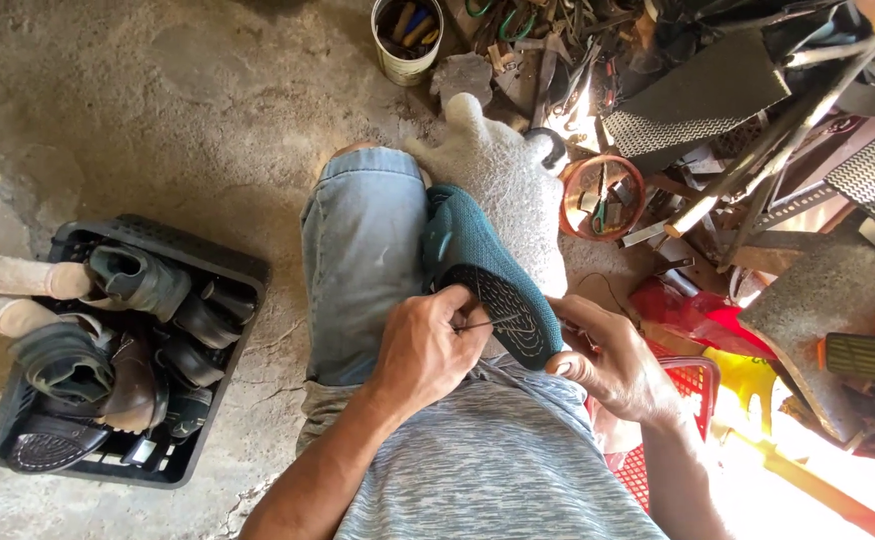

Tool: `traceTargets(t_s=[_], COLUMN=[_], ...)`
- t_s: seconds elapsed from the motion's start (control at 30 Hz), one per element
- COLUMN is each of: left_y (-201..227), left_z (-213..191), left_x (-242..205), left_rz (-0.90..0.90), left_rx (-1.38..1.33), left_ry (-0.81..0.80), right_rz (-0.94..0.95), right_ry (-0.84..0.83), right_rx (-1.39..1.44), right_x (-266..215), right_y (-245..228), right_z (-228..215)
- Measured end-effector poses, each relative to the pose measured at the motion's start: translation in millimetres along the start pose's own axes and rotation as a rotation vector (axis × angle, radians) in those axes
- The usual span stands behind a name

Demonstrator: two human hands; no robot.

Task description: The person sits on the floor and sews a teal slipper using a needle and thread. They repeatedly pull the thread through the slipper's sole and upper, adjusting the slipper's position on their lap.

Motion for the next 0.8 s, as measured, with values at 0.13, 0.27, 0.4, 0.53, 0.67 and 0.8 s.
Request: traceTargets(t_s=[0.13, 0.27, 0.4, 0.53, 0.67, 0.8], left_y=[10, 23, 21, 18, 27, 38], left_z=[10, 9, 8, 5, -50, -76], left_x=[2, 2, 4, 0, -8, -14], left_rz=[0.051, 0.093, 0.072, 0.108, 0.171, 0.265], left_rx=[0.011, 0.035, -0.003, -0.090, 0.031, 0.023], left_ry=[-0.004, 0.043, 0.041, 0.040, 0.202, 0.210], right_rz=[0.072, 0.076, -0.072, -0.046, 0.253, 0.331], right_ry=[0.050, 0.124, 0.169, 0.330, 0.563, 0.618], right_rx=[0.195, 0.263, 0.122, 0.116, 0.186, 0.214], right_x=[-11, -12, -7, 0, -8, -6], right_y=[5, -7, -22, -40, -26, 23], right_z=[3, 7, 7, 13, -9, -25])
Point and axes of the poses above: each hand's wrist, its own x-axis towards the middle knuckle, its own z-axis out of the palm, y = z × x, the point moved 10 cm from there along x, towards the middle knuckle, and after that the axes turned 7 degrees about y, right-handed, at the moved point
